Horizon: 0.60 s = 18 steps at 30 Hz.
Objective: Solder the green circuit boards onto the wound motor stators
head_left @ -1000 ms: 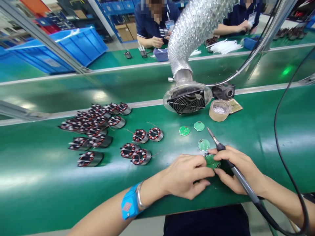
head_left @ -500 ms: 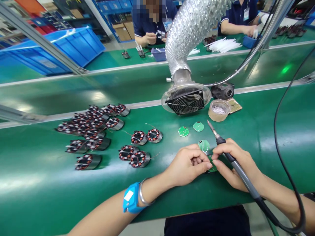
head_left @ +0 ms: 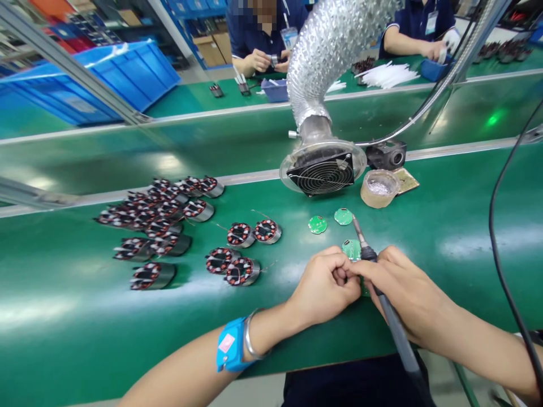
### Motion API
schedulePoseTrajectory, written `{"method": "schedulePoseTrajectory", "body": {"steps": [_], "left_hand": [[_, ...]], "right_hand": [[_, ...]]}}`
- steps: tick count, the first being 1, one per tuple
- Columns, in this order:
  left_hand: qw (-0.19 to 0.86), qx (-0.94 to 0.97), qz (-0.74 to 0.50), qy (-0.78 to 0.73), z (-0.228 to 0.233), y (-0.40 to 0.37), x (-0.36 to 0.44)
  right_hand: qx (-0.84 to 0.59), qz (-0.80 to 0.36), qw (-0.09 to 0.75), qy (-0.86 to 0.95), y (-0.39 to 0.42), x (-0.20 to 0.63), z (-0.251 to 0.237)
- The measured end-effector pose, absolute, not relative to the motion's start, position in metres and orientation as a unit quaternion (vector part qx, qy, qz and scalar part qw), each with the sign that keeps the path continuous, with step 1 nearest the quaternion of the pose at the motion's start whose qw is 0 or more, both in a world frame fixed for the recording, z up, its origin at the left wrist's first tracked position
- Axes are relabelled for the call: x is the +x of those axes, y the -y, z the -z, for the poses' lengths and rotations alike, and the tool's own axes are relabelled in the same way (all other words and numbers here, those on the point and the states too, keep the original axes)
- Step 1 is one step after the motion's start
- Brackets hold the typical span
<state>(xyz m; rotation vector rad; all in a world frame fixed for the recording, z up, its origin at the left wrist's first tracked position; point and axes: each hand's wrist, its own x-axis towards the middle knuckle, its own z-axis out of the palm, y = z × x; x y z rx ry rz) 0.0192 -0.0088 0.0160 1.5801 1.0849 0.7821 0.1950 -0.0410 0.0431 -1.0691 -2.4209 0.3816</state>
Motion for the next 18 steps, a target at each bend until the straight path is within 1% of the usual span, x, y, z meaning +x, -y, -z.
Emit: {"method": "schedulePoseTrajectory", "body": {"steps": [3,6,9,12,18], "left_hand": [[0.509,0.667,-0.308,-0.449,-0.018,0.008,0.019],[0.516,0.67,-0.295,-0.445,-0.02,0.007,0.018],[0.52,0.666,-0.291,-0.449,-0.02,0.005,0.017],[0.521,0.665,-0.284,-0.454,-0.019,0.004,0.017],[0.519,0.666,-0.276,-0.459,-0.019,0.004,0.018]], "right_hand": [[-0.397,-0.152,0.301,0.853,0.043,0.205,-0.044],[-0.422,-0.144,0.333,0.831,0.049,0.218,-0.053],[-0.433,-0.155,0.33,0.824,0.055,0.23,-0.066],[-0.441,-0.193,0.32,0.816,0.056,0.24,-0.074],[-0.422,-0.23,0.281,0.831,0.045,0.241,-0.077]]}}
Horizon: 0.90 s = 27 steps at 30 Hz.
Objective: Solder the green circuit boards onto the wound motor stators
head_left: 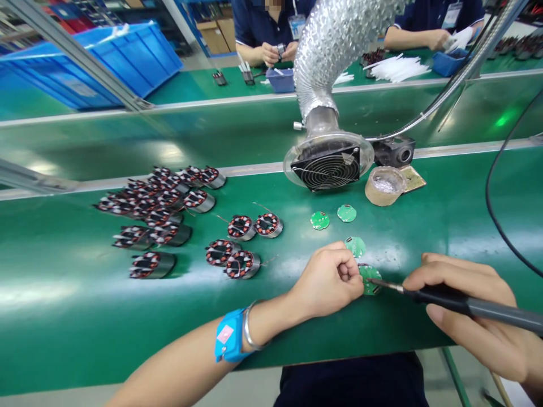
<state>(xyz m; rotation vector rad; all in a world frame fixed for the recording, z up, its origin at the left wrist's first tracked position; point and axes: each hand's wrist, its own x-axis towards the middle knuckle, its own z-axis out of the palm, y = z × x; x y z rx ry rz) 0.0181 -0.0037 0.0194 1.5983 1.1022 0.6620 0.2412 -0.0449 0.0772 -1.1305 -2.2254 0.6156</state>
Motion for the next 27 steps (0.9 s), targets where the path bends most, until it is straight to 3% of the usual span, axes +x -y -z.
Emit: {"method": "schedulePoseTrajectory", "body": {"steps": [14,24,27], "left_hand": [[0.506,0.67,-0.261,-0.477,-0.019,0.006,0.02],[0.488,0.682,-0.259,-0.48,-0.019,0.005,0.02],[0.488,0.68,-0.258,-0.483,-0.018,0.005,0.021]], "right_hand": [[-0.355,-0.316,0.322,0.819,0.041,0.231,-0.079],[-0.4,-0.258,0.353,0.805,0.048,0.243,-0.084],[-0.438,-0.159,0.401,0.789,0.029,0.249,-0.069]]}}
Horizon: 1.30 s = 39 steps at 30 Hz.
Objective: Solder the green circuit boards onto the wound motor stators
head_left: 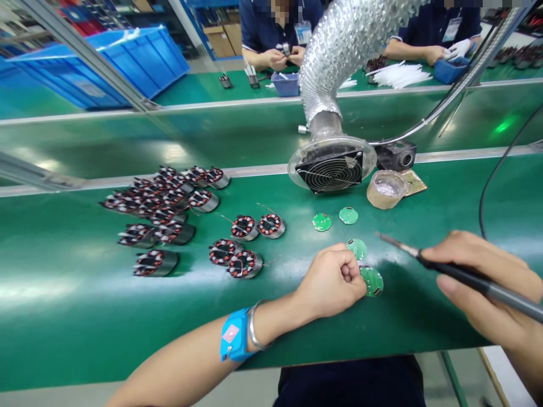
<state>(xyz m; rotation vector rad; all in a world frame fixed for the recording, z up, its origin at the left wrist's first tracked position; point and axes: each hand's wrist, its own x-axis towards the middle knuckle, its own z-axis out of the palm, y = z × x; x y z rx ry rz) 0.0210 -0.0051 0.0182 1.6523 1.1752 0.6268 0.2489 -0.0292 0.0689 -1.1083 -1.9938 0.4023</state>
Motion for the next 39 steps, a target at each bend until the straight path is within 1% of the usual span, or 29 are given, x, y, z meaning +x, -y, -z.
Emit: {"method": "schedulePoseTrajectory", "body": {"steps": [1,3,4,5,6,7,9,10,12,14,16,18,24,28,30,34,38,39], "left_hand": [[0.487,0.679,-0.258,-0.484,-0.018,0.005,0.021],[0.484,0.68,-0.26,-0.486,-0.018,0.005,0.022],[0.483,0.68,-0.261,-0.487,-0.018,0.005,0.022],[0.483,0.679,-0.263,-0.486,-0.017,0.005,0.022],[0.486,0.678,-0.265,-0.485,-0.017,0.005,0.021],[0.491,0.675,-0.266,-0.482,-0.017,0.005,0.02],[0.515,0.669,-0.267,-0.464,-0.016,0.006,0.015],[0.533,0.667,-0.267,-0.448,-0.015,0.007,0.012],[0.559,0.671,-0.268,-0.407,-0.014,0.009,0.007],[0.556,0.688,-0.27,-0.381,-0.012,0.012,0.004],[0.534,0.701,-0.273,-0.386,-0.011,0.015,0.003],[0.53,0.695,-0.276,-0.4,-0.01,0.018,0.005],[0.559,0.659,-0.296,-0.407,-0.002,0.022,0.01],[0.557,0.644,-0.303,-0.428,0.001,0.023,0.01],[0.556,0.638,-0.305,-0.437,0.001,0.023,0.011],[0.562,0.628,-0.313,-0.438,-0.001,0.025,0.013],[0.576,0.616,-0.31,-0.439,0.0,0.026,0.014],[0.579,0.613,-0.307,-0.441,0.0,0.025,0.013]], "right_hand": [[-0.44,-0.099,0.423,0.786,0.019,0.252,-0.06],[-0.487,0.0,0.439,0.755,-0.003,0.259,-0.039],[-0.505,0.026,0.429,0.748,-0.014,0.262,-0.028],[-0.524,0.031,0.395,0.754,-0.021,0.265,-0.02],[-0.531,0.024,0.362,0.766,-0.026,0.268,-0.013],[-0.529,0.017,0.354,0.771,-0.027,0.269,-0.009],[-0.508,-0.017,0.369,0.778,-0.019,0.267,-0.007],[-0.475,-0.05,0.379,0.792,-0.011,0.264,-0.009],[-0.412,-0.1,0.361,0.831,0.006,0.255,-0.014],[-0.328,-0.182,0.334,0.865,0.02,0.245,-0.017],[-0.271,-0.217,0.329,0.878,0.026,0.236,-0.018],[-0.259,-0.202,0.353,0.876,0.027,0.228,-0.018],[-0.294,-0.155,0.42,0.845,0.023,0.207,-0.022],[-0.349,-0.136,0.432,0.821,0.022,0.197,-0.022],[-0.37,-0.126,0.406,0.826,0.021,0.195,-0.022],[-0.356,-0.114,0.345,0.861,0.024,0.201,-0.029],[-0.355,-0.171,0.241,0.887,0.029,0.214,-0.036],[-0.356,-0.178,0.228,0.889,0.03,0.216,-0.035]]}}
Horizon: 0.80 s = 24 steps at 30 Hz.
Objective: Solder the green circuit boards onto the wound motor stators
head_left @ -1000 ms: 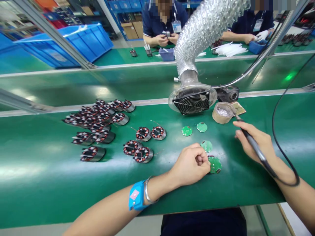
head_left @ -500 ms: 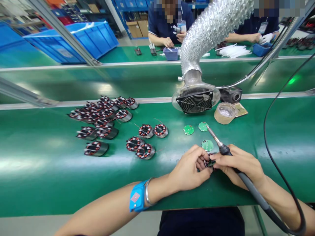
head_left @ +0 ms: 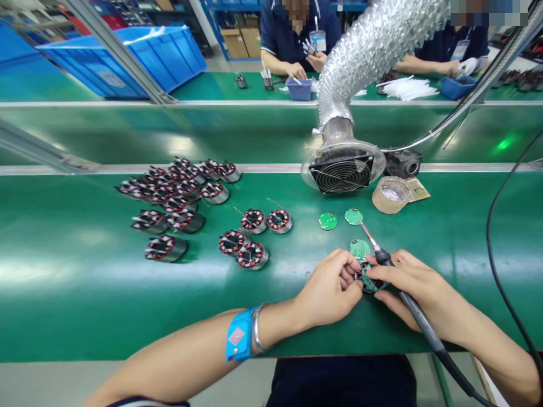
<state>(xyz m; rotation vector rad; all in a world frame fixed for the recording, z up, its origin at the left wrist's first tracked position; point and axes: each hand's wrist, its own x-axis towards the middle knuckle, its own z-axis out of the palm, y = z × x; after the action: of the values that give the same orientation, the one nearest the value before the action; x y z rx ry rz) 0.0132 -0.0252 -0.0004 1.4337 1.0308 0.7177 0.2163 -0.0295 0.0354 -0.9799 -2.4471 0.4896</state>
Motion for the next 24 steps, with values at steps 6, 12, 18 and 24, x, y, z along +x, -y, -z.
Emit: {"method": "schedulePoseTrajectory", "body": {"steps": [6,12,18,24], "left_hand": [[0.582,0.619,-0.296,-0.436,-0.001,0.023,0.009],[0.582,0.623,-0.297,-0.431,0.002,0.023,0.007],[0.517,0.691,-0.296,-0.409,-0.001,0.021,0.002],[0.342,0.834,-0.32,-0.293,-0.012,0.015,0.0]], "right_hand": [[-0.369,-0.18,0.269,0.871,0.032,0.215,-0.027],[-0.395,-0.163,0.313,0.848,0.035,0.207,-0.023],[-0.425,-0.215,0.326,0.817,0.038,0.214,-0.008],[-0.458,-0.24,0.336,0.787,0.04,0.216,0.005]]}}
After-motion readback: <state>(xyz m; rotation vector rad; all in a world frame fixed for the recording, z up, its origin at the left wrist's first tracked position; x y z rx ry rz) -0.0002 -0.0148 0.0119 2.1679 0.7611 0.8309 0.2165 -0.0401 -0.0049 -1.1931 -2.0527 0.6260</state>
